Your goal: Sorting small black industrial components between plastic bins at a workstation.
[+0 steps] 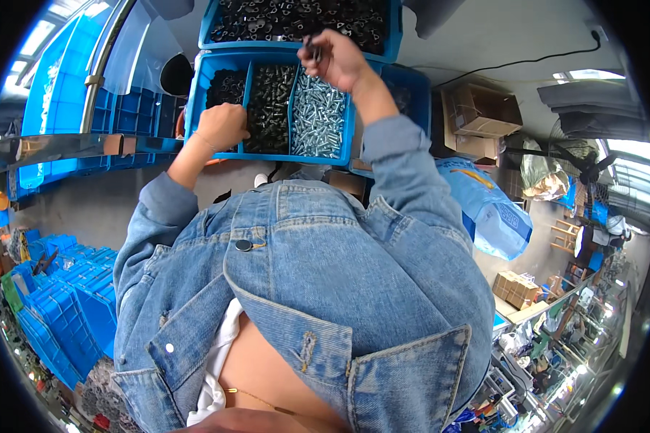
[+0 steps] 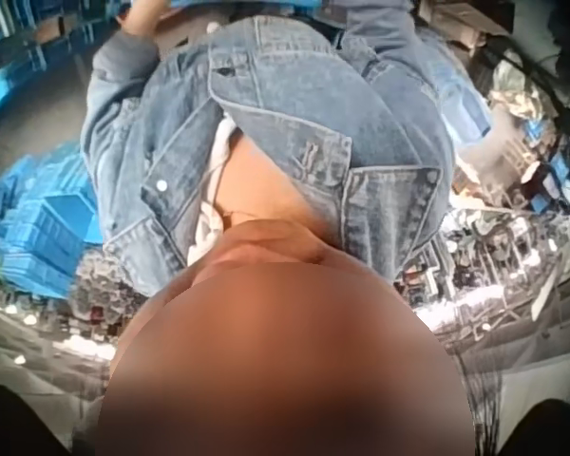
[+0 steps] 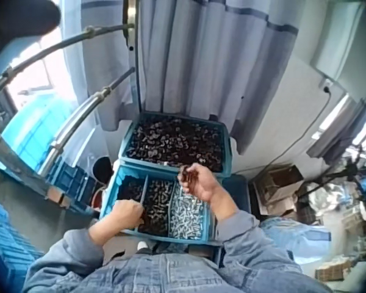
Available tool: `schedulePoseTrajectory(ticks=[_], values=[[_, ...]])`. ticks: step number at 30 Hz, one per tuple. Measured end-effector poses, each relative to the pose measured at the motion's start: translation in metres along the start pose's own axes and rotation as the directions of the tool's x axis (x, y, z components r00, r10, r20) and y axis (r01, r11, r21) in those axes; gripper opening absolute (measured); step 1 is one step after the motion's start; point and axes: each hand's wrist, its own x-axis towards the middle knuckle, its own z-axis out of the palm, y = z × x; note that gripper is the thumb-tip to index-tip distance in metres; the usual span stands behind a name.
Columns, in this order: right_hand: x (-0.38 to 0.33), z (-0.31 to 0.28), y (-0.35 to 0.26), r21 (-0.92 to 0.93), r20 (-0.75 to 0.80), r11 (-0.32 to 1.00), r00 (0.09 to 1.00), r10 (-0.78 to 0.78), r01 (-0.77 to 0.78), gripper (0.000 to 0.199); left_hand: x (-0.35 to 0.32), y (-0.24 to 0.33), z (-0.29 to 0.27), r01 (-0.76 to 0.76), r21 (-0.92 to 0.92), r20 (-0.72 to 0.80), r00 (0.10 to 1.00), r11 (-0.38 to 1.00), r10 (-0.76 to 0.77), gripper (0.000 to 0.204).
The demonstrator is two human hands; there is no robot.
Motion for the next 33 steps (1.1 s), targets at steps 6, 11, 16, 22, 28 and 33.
schedulePoseTrajectory(ticks=[6,11,16,22,28,33], values=[[-0.039,0.028,0.075,0.378,-0.265,0.922,0.964,0.025,0.080,0.023,0.011,0.015,-0.061,-0.330,-0.294,-0.091,0.944,0.897,0.318,0.013],[-0.040,0.045,0.116,0.148,-0.363,0.983,0.930,-0.052,0.113,0.021,0.041,0.045,-0.042,-0.564,-0.228,-0.102,0.824,0.794,0.557,0.015],[-0.038,0.003,0.135,0.188,-0.376,0.972,0.924,-0.062,0.142,0.020,0.021,0.036,-0.025,-0.646,-0.369,-0.373,0.762,0.668,0.530,0.018],[-0.024,0.042,0.105,0.541,-0.428,0.841,0.869,0.247,0.027,0.026,-0.065,-0.036,-0.019,-0.474,-0.633,-0.418,0.875,0.612,0.245,0.013],[0.093,0.100,0.075,0.098,-0.237,0.991,0.965,0.113,-0.092,0.023,-0.126,-0.075,0.025,-0.248,-0.745,-0.367,0.927,0.619,-0.071,0.014],[0.223,0.108,0.103,-0.563,-0.175,0.825,0.968,-0.180,0.051,0.022,-0.137,-0.082,0.044,-0.200,-0.682,-0.436,0.883,0.703,-0.172,0.019]])
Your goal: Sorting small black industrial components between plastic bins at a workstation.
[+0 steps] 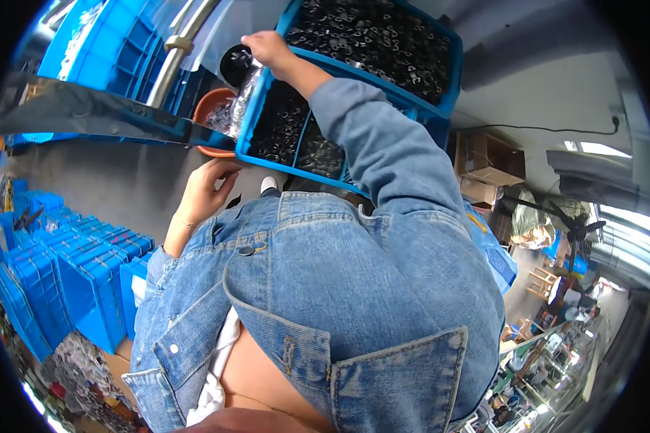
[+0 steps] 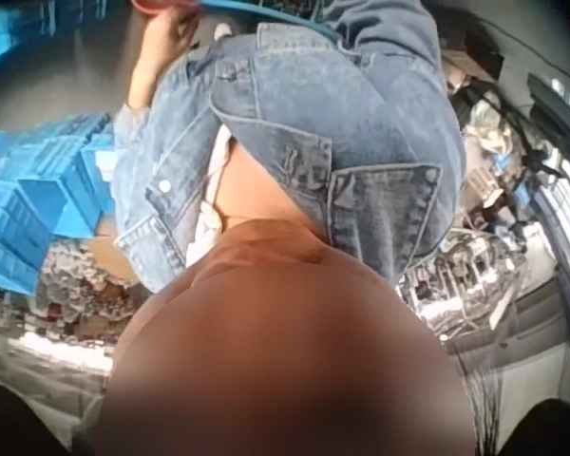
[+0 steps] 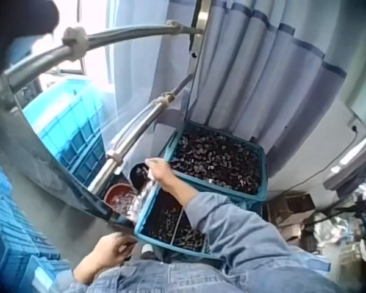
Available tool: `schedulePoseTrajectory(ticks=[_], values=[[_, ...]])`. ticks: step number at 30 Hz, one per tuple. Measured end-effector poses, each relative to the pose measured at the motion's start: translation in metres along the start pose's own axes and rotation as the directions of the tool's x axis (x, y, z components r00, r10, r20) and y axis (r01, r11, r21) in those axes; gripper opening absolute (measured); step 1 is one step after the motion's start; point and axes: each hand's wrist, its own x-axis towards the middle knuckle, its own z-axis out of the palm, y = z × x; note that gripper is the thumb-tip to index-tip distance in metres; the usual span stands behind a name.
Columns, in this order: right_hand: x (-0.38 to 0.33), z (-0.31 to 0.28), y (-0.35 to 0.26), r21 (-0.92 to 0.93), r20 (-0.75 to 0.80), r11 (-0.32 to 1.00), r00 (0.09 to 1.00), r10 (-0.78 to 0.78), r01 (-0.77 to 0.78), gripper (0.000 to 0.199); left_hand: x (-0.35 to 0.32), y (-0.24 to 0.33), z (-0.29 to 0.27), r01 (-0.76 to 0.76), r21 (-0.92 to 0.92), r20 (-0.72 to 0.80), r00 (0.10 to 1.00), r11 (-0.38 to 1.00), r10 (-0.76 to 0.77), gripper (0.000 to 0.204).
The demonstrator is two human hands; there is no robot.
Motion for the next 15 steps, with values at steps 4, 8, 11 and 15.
schedulePoseTrajectory(ticks=[4,8,11,15], values=[[-0.010,0.012,-0.015,-0.210,-0.086,0.912,0.923,-0.376,0.352,0.026,-0.006,-0.005,0.001,-0.015,0.110,-0.082,0.996,0.994,0.024,0.032],[-0.066,-0.014,-0.052,-0.097,-0.114,0.932,0.926,-0.359,0.349,0.026,-0.007,-0.019,0.012,0.016,0.328,-0.112,0.994,0.944,0.022,0.046],[-0.107,-0.049,-0.061,-0.022,-0.166,0.931,0.917,-0.363,0.364,0.025,-0.006,-0.045,0.027,0.044,0.441,-0.078,0.997,0.896,-0.010,0.053],[-0.159,-0.117,-0.040,-0.386,-0.320,0.885,0.862,-0.394,0.261,0.023,-0.003,-0.059,0.033,0.008,0.454,-0.045,0.999,0.891,0.014,0.057]])
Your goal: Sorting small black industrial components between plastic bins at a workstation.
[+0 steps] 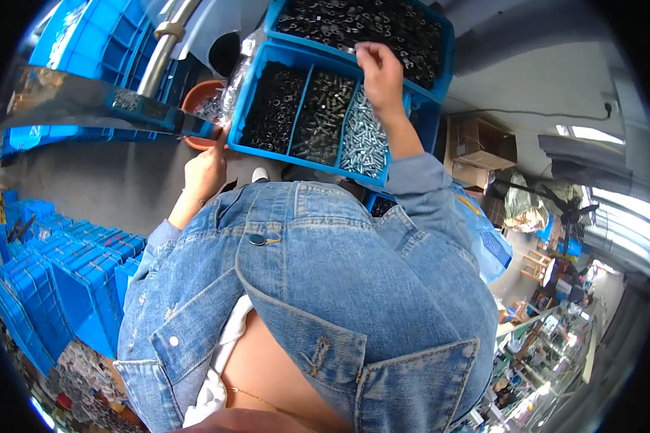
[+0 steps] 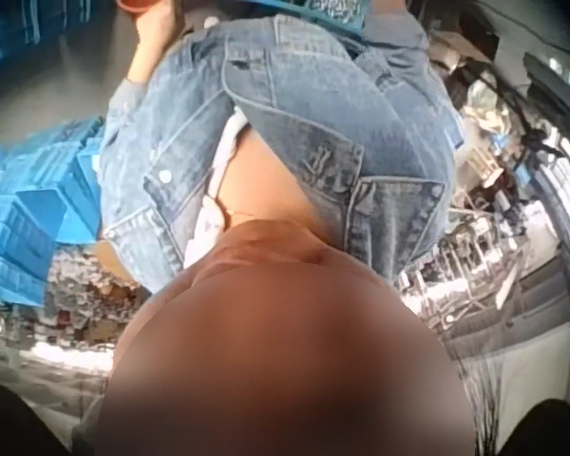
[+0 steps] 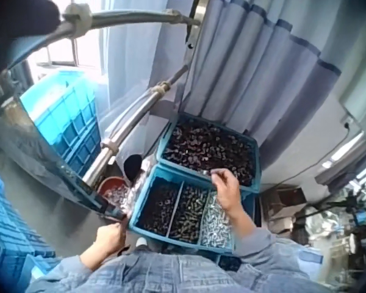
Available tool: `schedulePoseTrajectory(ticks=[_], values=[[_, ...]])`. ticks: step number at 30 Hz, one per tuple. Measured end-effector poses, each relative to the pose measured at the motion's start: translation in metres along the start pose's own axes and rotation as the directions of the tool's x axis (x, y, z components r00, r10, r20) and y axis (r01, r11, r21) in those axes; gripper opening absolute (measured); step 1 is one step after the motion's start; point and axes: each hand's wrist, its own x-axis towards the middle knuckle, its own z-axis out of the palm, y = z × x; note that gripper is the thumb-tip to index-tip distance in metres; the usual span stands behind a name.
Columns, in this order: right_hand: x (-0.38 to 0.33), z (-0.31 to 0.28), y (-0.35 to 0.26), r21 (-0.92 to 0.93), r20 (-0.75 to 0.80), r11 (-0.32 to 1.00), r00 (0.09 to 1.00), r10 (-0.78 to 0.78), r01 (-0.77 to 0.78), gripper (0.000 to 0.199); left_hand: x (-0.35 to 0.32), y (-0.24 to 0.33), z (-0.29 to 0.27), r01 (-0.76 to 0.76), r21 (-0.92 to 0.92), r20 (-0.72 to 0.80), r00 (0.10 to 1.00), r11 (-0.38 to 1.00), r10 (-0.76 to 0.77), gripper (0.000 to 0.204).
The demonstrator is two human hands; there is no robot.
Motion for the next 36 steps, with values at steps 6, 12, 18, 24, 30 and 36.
schedulePoseTrajectory(ticks=[6,12,18,24,30,36], values=[[-0.090,-0.042,0.064,-0.744,0.452,0.538,0.891,-0.033,0.398,0.046,0.017,0.026,-0.024,-0.221,-0.290,-0.173,0.969,0.931,0.176,0.042],[-0.120,-0.021,0.055,-0.792,0.482,0.432,0.876,0.010,0.431,0.040,0.106,0.060,0.012,-0.375,-0.078,-0.108,0.924,0.924,0.366,0.032],[-0.090,-0.042,0.058,-0.650,0.558,0.697,0.814,0.165,0.304,0.030,0.131,0.061,0.047,-0.387,0.183,0.349,0.885,0.904,0.308,0.023],[-0.085,-0.047,0.063,-0.593,0.592,0.732,0.798,0.113,0.336,0.016,0.122,0.076,0.005,-0.258,-0.081,0.299,0.915,0.963,0.270,0.009],[-0.096,-0.047,0.057,-0.562,0.517,0.747,0.856,-0.017,0.354,0.014,0.114,0.073,-0.007,-0.094,-0.215,0.332,0.929,0.972,0.164,0.006],[-0.096,-0.041,0.058,-0.617,0.448,0.674,0.886,-0.123,0.406,0.013,0.106,0.075,-0.016,0.460,-0.817,0.447,0.886,0.347,-0.123,0.013]])
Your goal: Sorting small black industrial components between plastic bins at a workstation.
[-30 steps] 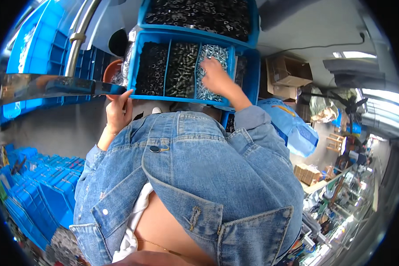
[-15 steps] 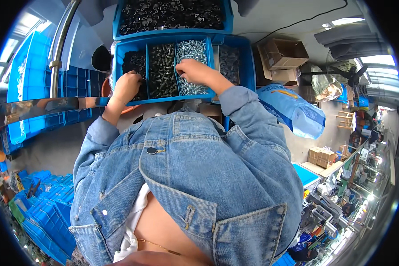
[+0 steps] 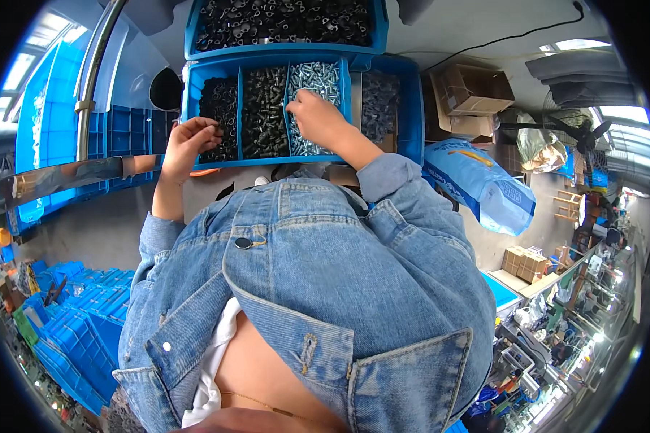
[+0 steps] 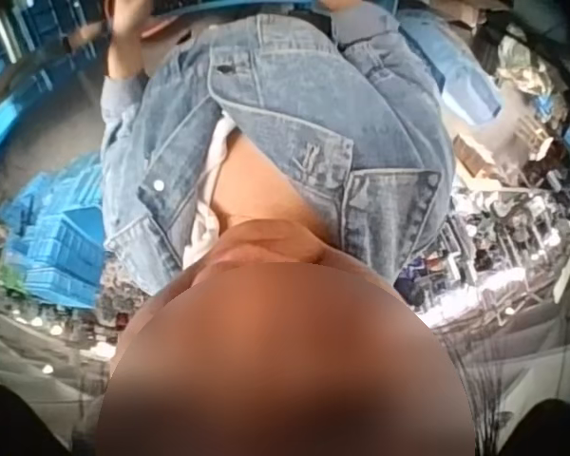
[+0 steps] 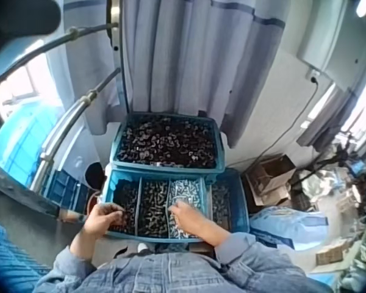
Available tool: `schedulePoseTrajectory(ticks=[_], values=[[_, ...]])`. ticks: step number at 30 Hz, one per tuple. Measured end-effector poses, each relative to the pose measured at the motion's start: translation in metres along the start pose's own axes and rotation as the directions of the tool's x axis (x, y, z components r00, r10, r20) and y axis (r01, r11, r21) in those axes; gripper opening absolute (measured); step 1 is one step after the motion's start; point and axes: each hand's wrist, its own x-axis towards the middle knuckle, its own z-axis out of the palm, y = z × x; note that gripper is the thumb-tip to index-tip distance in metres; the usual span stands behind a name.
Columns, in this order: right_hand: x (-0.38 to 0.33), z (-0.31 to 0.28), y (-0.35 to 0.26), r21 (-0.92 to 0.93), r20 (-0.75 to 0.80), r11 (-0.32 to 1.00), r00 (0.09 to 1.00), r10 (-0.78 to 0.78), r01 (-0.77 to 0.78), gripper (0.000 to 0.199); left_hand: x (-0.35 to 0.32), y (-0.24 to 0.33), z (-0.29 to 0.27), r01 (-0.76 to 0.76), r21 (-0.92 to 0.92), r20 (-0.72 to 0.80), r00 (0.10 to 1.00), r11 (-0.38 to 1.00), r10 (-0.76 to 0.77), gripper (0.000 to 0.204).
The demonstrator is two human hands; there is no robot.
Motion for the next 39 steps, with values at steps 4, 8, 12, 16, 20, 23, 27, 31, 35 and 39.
schedulePoseTrajectory(ticks=[4,8,12,16,20,23,27,31,35,39], values=[[0.008,0.010,0.015,-0.145,0.089,0.985,0.992,-0.086,0.098,0.016,0.008,0.003,0.010,0.017,0.071,0.049,0.999,0.997,-0.021,0.014],[0.017,0.005,0.025,-0.076,0.137,0.981,0.977,-0.164,0.176,0.014,0.018,0.017,0.037,-0.173,0.677,0.167,0.983,0.715,0.080,0.011],[0.026,-0.035,0.001,0.599,0.249,0.750,0.956,0.158,-0.280,0.008,0.023,-0.012,0.050,-0.316,0.936,0.276,0.932,0.154,0.234,0.009],[0.034,-0.052,0.007,0.847,0.373,0.284,0.883,0.286,-0.450,0.005,0.028,-0.022,0.060,-0.268,0.951,0.301,0.916,-0.153,0.265,0.006],[0.050,-0.057,0.027,0.922,0.379,-0.045,0.875,0.300,-0.384,0.009,0.028,-0.022,0.064,-0.231,0.958,0.266,0.935,-0.169,0.232,0.008],[0.062,-0.054,0.038,0.901,0.399,-0.305,0.863,0.309,-0.308,0.013,0.022,-0.018,0.061,-0.225,0.970,0.241,0.945,-0.094,0.219,0.009],[0.073,-0.050,0.027,0.895,0.445,-0.178,0.839,0.312,-0.409,0.017,0.008,0.001,0.046,-0.228,0.956,0.182,0.954,0.184,0.237,0.013],[0.079,-0.026,-0.001,0.590,0.279,0.750,0.947,0.159,-0.299,0.016,-0.014,0.014,0.030,-0.215,0.827,0.095,0.964,0.519,0.248,0.018],[0.089,0.017,-0.015,-0.097,0.326,0.976,0.933,-0.153,0.194,0.010,-0.027,0.014,0.027,-0.131,0.760,0.014,0.983,0.637,0.185,0.021],[0.097,0.031,-0.012,-0.332,0.462,0.881,0.872,-0.161,0.338,0.009,-0.035,0.009,0.023,-0.090,0.760,-0.027,0.985,0.643,0.170,0.019]])
